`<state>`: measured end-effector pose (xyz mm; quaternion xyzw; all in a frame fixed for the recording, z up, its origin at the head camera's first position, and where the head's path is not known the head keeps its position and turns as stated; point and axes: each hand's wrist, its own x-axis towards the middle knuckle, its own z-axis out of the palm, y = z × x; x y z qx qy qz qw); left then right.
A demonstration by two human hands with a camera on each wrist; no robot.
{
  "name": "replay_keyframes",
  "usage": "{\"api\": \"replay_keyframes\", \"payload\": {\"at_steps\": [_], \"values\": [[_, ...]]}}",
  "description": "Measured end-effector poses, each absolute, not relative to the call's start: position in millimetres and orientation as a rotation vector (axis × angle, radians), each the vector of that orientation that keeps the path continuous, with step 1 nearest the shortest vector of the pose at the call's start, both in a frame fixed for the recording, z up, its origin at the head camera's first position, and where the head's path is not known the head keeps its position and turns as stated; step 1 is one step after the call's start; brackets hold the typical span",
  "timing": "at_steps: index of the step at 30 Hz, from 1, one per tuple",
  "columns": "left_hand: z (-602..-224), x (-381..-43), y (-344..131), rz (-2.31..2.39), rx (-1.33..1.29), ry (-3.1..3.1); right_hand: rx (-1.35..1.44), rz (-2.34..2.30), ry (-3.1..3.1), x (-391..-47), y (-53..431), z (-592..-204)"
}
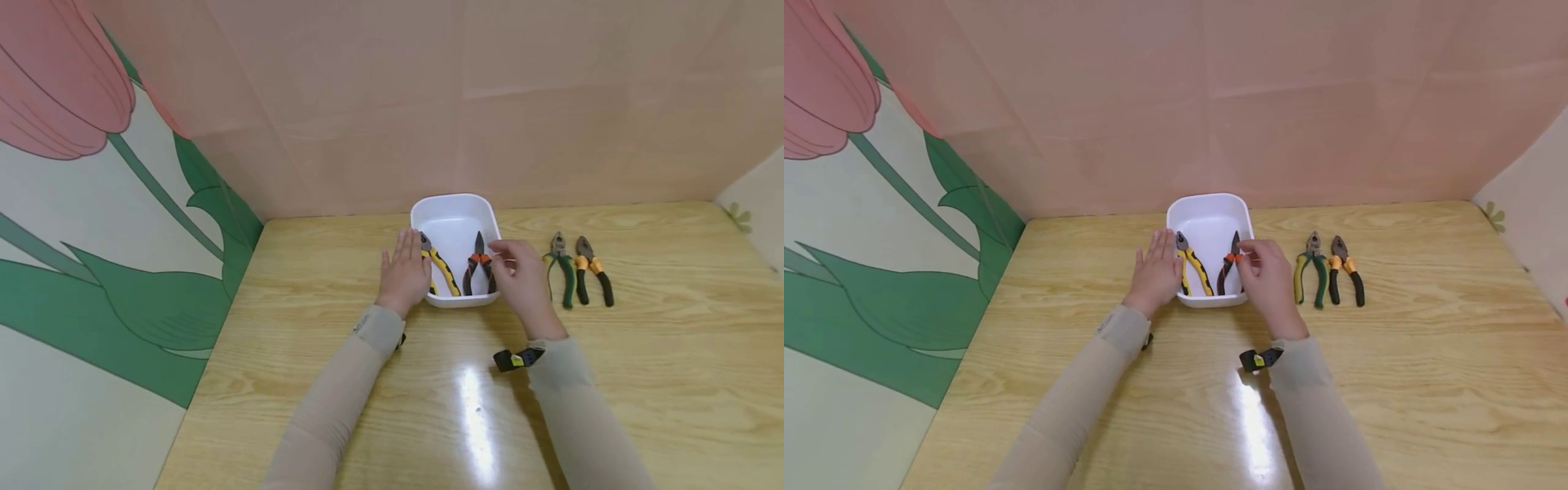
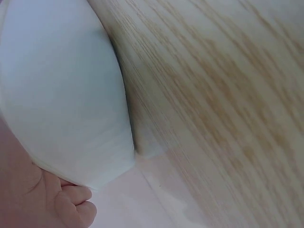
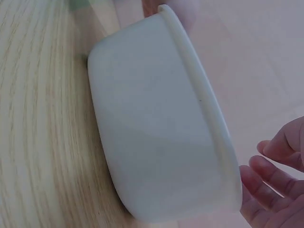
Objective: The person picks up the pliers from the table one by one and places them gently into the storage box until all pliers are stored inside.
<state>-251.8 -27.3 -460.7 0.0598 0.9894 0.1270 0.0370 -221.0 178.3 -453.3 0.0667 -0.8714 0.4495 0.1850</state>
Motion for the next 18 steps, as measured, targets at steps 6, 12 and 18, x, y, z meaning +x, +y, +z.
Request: {"api": "replay_keyframes", "payload": {"at_steps": [6, 12, 18], "values": [[-461.1, -251.9, -28.7, 0.4, 0.19, 3.035, 0.184, 1.271, -2.424, -220.0, 184.1, -455.6], [-462.1, -251.4, -28.7, 0.391, 0.184, 3.04, 0.186, 1.23, -2.44, -217.4, 187.8, -454.8], [-462.6, -252.7, -27.6, 0.404, 0.193, 3.042, 0.179, 1.23, -2.412, -217.6, 190.2, -454.9]]}}
